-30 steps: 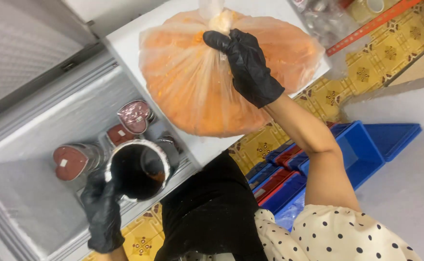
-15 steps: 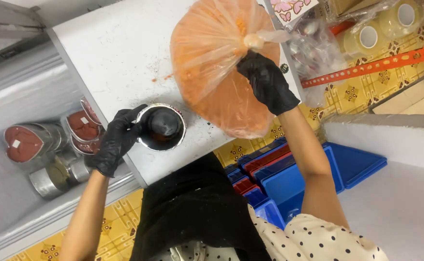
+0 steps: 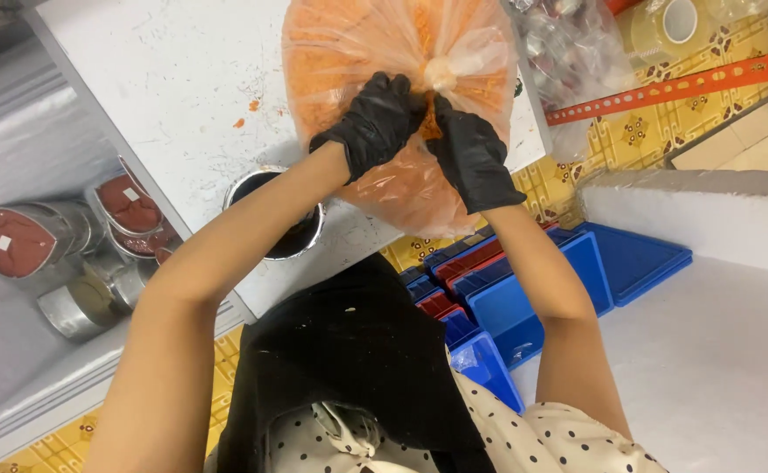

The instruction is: Applying orange toppings to pastries and refilling the topping container from a bulk storage bag in a freezer.

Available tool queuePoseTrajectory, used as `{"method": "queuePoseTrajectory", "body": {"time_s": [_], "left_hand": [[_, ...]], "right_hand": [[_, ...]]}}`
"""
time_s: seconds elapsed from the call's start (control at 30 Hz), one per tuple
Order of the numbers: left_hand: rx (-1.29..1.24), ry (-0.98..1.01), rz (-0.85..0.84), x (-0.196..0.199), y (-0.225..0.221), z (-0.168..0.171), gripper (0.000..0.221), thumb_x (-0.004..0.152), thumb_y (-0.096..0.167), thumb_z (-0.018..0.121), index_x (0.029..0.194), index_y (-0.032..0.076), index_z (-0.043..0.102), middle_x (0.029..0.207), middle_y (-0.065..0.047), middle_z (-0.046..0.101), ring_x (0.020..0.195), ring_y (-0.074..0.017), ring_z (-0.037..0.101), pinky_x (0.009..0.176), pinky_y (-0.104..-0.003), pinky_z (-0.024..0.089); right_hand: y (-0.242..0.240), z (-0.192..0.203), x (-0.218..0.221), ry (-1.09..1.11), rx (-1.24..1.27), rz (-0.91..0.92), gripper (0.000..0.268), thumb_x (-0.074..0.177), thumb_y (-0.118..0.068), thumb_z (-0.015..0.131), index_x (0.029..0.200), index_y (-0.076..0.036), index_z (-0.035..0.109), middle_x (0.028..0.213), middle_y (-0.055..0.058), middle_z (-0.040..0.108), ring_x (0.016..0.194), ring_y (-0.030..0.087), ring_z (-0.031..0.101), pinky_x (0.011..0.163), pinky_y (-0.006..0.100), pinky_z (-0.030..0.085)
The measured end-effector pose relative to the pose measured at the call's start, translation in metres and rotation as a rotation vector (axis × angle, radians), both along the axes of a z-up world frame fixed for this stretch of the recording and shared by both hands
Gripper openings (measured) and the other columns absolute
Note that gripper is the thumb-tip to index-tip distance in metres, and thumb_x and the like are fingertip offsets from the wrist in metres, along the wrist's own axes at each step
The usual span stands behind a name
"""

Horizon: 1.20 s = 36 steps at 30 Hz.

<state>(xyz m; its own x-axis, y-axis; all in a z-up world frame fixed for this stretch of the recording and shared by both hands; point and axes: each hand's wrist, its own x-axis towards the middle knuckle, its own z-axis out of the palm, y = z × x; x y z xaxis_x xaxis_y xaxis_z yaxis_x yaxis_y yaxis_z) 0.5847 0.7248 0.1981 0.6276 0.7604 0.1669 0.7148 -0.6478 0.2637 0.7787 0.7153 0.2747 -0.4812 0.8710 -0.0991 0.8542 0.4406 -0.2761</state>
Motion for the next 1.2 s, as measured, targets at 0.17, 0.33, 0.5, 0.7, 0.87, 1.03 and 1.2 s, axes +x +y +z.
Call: {"method": "queuePoseTrajectory", "body": {"time_s": [0.17, 0.33, 0.5, 0.7, 0.87, 1.03, 1.2], "left_hand": [[0.187, 0.194, -0.034, -0.019, -0.011, -0.006, 0.03, 0.084, 0.027, 0.061, 0.104, 0.01, 0.075, 0.119, -0.006, 0.067, 0.115, -0.0359, 0.054, 0.099, -0.06, 0.041], [0.193, 0.12, 0.019, -0.041, -0.017, -0.01, 0.021, 0.092, 0.024, 0.063, 0.104, 0.012, 0.074, 0.121, -0.005, 0.066, 0.118, -0.0338, 0.054, 0.105, -0.062, 0.038], [0.171, 0.092, 0.098, -0.039, -0.017, -0.032, 0.032, 0.098, 0.032, 0.063, 0.115, 0.006, 0.071, 0.11, -0.01, 0.064, 0.113, -0.0319, 0.056, 0.106, -0.058, 0.039], [0.181, 0.238, 0.116, -0.036, -0.022, -0.01, 0.029, 0.095, 0.029, 0.063, 0.112, 0.008, 0.072, 0.106, -0.011, 0.062, 0.101, -0.0318, 0.057, 0.092, -0.055, 0.042], [0.153, 0.39, 0.082, -0.034, -0.02, -0.006, 0.023, 0.087, 0.024, 0.063, 0.105, 0.019, 0.077, 0.107, -0.011, 0.061, 0.097, -0.0326, 0.057, 0.082, -0.054, 0.044], [0.198, 0.369, 0.077, -0.041, -0.019, -0.015, 0.03, 0.083, 0.025, 0.063, 0.107, 0.033, 0.077, 0.109, -0.01, 0.061, 0.098, -0.0319, 0.056, 0.082, -0.051, 0.043], [0.17, 0.314, 0.11, -0.048, -0.024, -0.007, 0.036, 0.084, 0.024, 0.062, 0.115, 0.036, 0.076, 0.11, -0.01, 0.06, 0.099, -0.0333, 0.056, 0.082, -0.05, 0.042]], "right_hand": [[-0.002, -0.023, -0.005, 0.324, 0.054, 0.073, 0.046, 0.086, -0.017, 0.075, 0.129, -0.005, 0.064, 0.108, 0.02, 0.071, 0.098, 0.04, 0.068, 0.078, 0.047, 0.056], [0.001, -0.045, -0.034, 0.055, 0.106, 0.16, 0.042, 0.09, -0.019, 0.079, 0.124, 0.001, 0.063, 0.109, 0.024, 0.066, 0.095, 0.042, 0.067, 0.078, 0.051, 0.055], [-0.004, -0.095, -0.019, 0.107, 0.153, 0.128, 0.045, 0.086, -0.005, 0.068, 0.131, -0.004, 0.061, 0.119, 0.023, 0.068, 0.096, 0.042, 0.067, 0.075, 0.048, 0.056], [0.004, -0.097, -0.029, -0.034, 0.231, 0.187, 0.079, 0.069, -0.024, 0.075, 0.137, 0.005, 0.047, 0.112, 0.028, 0.065, 0.091, 0.044, 0.066, 0.071, 0.054, 0.055], [0.004, -0.104, -0.029, -0.061, 0.184, 0.132, 0.08, 0.078, -0.027, 0.081, 0.139, 0.011, 0.045, 0.114, 0.03, 0.065, 0.098, 0.046, 0.066, 0.082, 0.055, 0.055], [0.017, -0.106, -0.019, 0.13, -0.117, 0.164, 0.053, 0.091, -0.019, 0.072, 0.139, -0.004, 0.056, 0.123, 0.023, 0.066, 0.107, 0.045, 0.064, 0.086, 0.053, 0.054], [0.026, -0.096, -0.009, 0.321, 0.008, 0.462, 0.049, 0.096, -0.017, 0.071, 0.141, -0.007, 0.057, 0.135, 0.022, 0.063, 0.118, 0.043, 0.064, 0.098, 0.05, 0.055]]}}
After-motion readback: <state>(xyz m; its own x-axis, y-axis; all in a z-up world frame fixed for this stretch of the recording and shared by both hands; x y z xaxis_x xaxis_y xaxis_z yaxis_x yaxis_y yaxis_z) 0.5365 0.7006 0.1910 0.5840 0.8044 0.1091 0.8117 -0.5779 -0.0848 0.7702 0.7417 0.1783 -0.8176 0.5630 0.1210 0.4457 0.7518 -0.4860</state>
